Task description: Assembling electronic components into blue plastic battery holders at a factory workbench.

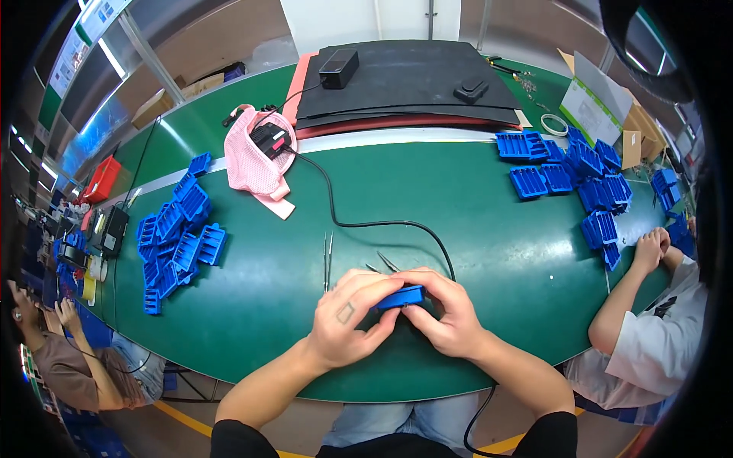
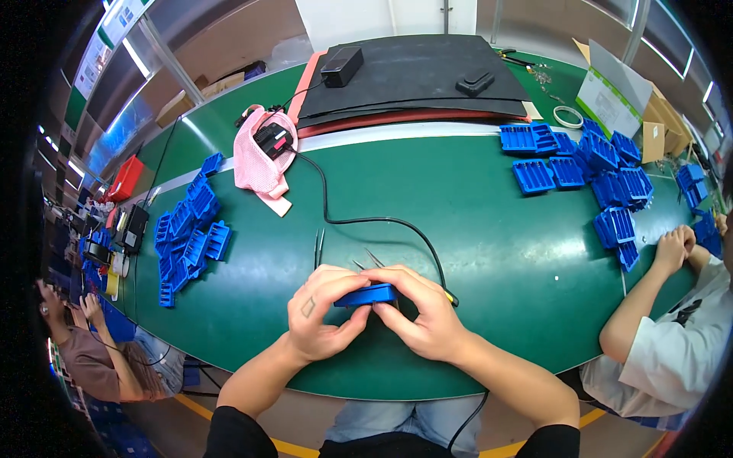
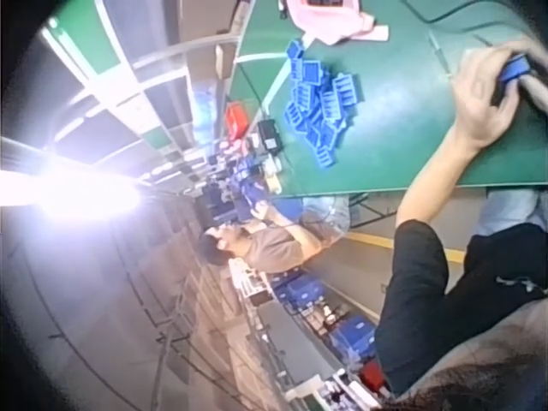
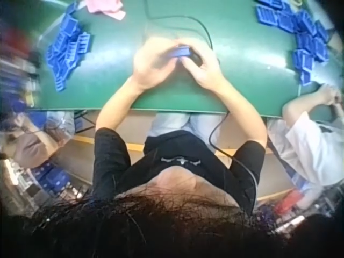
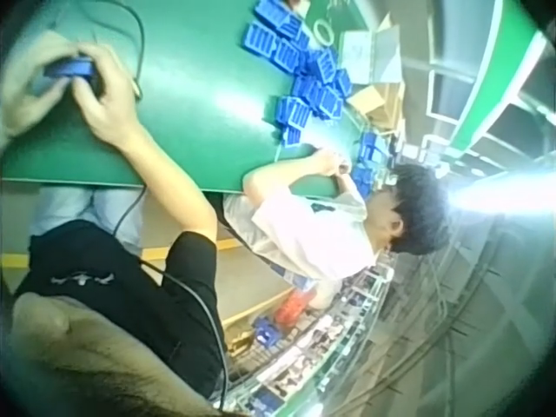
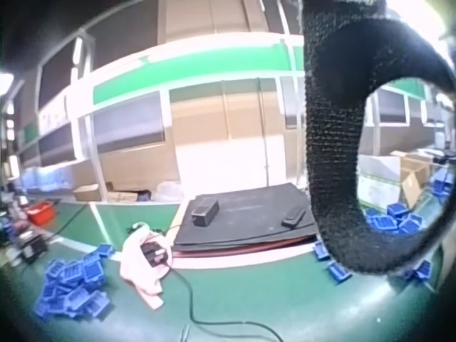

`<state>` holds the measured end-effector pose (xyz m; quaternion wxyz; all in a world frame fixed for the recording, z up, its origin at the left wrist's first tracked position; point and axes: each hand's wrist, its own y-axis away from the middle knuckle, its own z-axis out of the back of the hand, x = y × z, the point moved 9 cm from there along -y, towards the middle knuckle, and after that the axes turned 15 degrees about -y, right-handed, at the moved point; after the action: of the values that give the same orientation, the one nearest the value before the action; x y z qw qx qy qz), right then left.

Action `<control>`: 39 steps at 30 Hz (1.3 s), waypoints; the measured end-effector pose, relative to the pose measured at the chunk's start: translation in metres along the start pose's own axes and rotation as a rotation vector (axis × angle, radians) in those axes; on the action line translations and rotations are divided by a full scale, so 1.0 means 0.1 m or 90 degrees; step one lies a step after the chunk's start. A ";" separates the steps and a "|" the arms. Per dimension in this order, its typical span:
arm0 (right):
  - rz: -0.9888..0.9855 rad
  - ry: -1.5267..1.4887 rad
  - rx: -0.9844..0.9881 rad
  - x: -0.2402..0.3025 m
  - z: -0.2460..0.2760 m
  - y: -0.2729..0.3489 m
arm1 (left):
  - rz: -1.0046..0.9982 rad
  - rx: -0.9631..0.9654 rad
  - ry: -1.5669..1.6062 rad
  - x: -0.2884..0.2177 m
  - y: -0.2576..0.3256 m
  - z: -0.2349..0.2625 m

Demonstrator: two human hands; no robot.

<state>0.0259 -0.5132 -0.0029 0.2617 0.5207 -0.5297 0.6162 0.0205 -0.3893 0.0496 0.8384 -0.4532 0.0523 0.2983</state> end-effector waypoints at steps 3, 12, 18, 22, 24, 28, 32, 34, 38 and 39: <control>-0.025 -0.033 -0.032 -0.01 0.01 0.01 | 0.023 -0.010 -0.007 0.00 0.00 0.00; -0.005 0.095 -0.043 0.10 0.06 -0.01 | 0.057 0.046 0.001 0.07 0.00 -0.06; 0.050 0.099 -0.071 0.17 0.09 -0.02 | 0.045 0.062 -0.023 0.08 0.00 -0.08; -0.004 0.061 -0.102 0.10 0.15 0.01 | 0.050 0.054 -0.033 0.08 0.00 -0.06; 0.005 0.061 -0.103 0.12 0.16 0.01 | 0.048 0.053 -0.038 0.08 0.00 -0.06; 0.012 0.058 -0.102 0.13 0.15 0.00 | 0.044 0.055 -0.054 0.09 0.03 -0.07; 0.064 0.133 -0.083 0.21 0.12 -0.02 | 0.020 0.063 -0.105 0.07 0.04 -0.09; 0.068 0.150 -0.082 0.22 0.11 -0.02 | 0.010 0.067 -0.128 0.05 0.05 -0.10; 0.069 0.173 -0.081 0.21 0.10 -0.01 | 0.013 0.062 -0.143 0.05 0.06 -0.11; 0.073 0.175 -0.079 0.21 0.09 -0.01 | 0.016 0.057 -0.137 0.06 0.06 -0.10</control>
<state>0.0232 -0.5264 0.0159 0.3277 0.3833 -0.5547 0.6618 0.0238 -0.3926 0.0372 0.8550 -0.3795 -0.0193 0.3529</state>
